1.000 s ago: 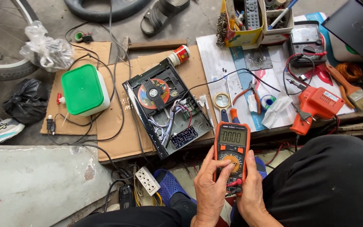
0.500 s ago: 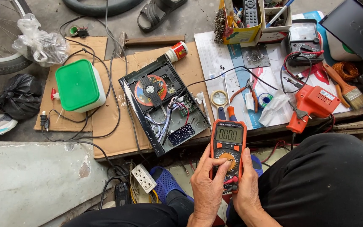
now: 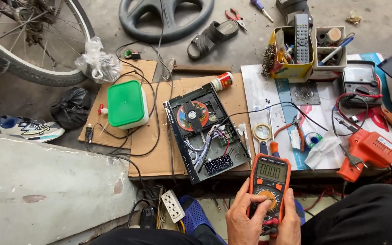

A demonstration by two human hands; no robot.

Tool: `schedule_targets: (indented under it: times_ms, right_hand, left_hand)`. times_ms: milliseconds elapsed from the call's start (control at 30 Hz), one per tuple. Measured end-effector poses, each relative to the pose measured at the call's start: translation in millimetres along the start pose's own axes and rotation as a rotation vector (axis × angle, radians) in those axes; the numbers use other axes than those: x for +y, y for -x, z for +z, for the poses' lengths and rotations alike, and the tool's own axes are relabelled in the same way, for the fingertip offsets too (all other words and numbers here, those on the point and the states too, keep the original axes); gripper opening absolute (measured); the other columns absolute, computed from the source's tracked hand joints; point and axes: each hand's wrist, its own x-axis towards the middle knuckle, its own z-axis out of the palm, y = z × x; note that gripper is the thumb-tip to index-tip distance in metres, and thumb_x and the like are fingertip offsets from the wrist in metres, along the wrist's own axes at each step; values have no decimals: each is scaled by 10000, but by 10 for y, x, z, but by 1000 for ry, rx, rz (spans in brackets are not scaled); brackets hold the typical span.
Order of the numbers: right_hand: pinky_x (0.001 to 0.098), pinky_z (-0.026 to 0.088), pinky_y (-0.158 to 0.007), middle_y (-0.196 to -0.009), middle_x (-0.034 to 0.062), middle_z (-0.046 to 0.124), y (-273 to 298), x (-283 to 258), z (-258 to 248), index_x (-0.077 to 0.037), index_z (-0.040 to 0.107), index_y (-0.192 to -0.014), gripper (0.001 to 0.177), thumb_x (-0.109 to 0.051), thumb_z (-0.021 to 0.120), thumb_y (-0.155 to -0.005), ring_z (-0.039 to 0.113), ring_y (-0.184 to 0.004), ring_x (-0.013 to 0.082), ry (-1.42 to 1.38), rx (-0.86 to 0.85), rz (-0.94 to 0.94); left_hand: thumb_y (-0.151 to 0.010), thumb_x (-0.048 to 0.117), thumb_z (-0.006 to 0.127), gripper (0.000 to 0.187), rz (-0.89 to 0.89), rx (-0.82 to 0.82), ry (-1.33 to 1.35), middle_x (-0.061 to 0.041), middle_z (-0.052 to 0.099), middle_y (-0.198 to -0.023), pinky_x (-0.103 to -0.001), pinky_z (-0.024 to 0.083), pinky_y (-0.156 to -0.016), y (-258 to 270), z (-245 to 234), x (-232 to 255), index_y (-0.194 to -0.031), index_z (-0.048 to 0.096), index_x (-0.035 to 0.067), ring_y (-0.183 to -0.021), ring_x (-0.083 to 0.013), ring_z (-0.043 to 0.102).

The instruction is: The person uses a multimeter to test the internal components of a disassembled DVD player. They plug a power cord into a power strip to supply power to the device and then use the multimeter probes to check various points on the circuit board.

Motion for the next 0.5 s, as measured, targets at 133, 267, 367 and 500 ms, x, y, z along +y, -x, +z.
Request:
schedule_targets:
  times_ms: [133,267,367,500]
  right_hand:
    - [425,508,-960,-1153,210,812,-260,183,-36,-120,824,-1374,651,-598,414,-1209,710,-1059,336,147,66,-14]
    - [412,570,-821,-1170,154,786,-227,624,45,-184,559,-1729,907,-603,680,-934,786,-961,330,539,362,-642]
    - [415,540,-919,-1211,207,744,276,583,332,-57,671,-1667,778,-482,773,-1024,728,-1027,360,438,633,-993]
    - [378,596,-1002,-1211,178,764,-978,1020,-323,-206,447,-1765,761,-297,615,-1029,763,-1122,322,633,117,-878]
  left_hand:
    - [-837,269,900,207,-116,-4,-3,53,746,-1580,-262,691,-998,6,-1,17,-1019,802,252,-1257,-112,834]
    - [-802,337,934,583,-281,52,202,80,772,-1576,-280,692,-1062,-12,-8,142,-1338,711,281,-1325,-129,842]
    - [-841,588,838,887,-380,-29,254,-27,681,-1652,-356,593,-1211,-76,-68,43,-1615,529,286,-1479,-187,729]
    - [-913,523,743,638,-666,-193,415,-18,857,-1325,-272,622,-1051,-195,-236,394,-1441,780,167,-1190,-151,812]
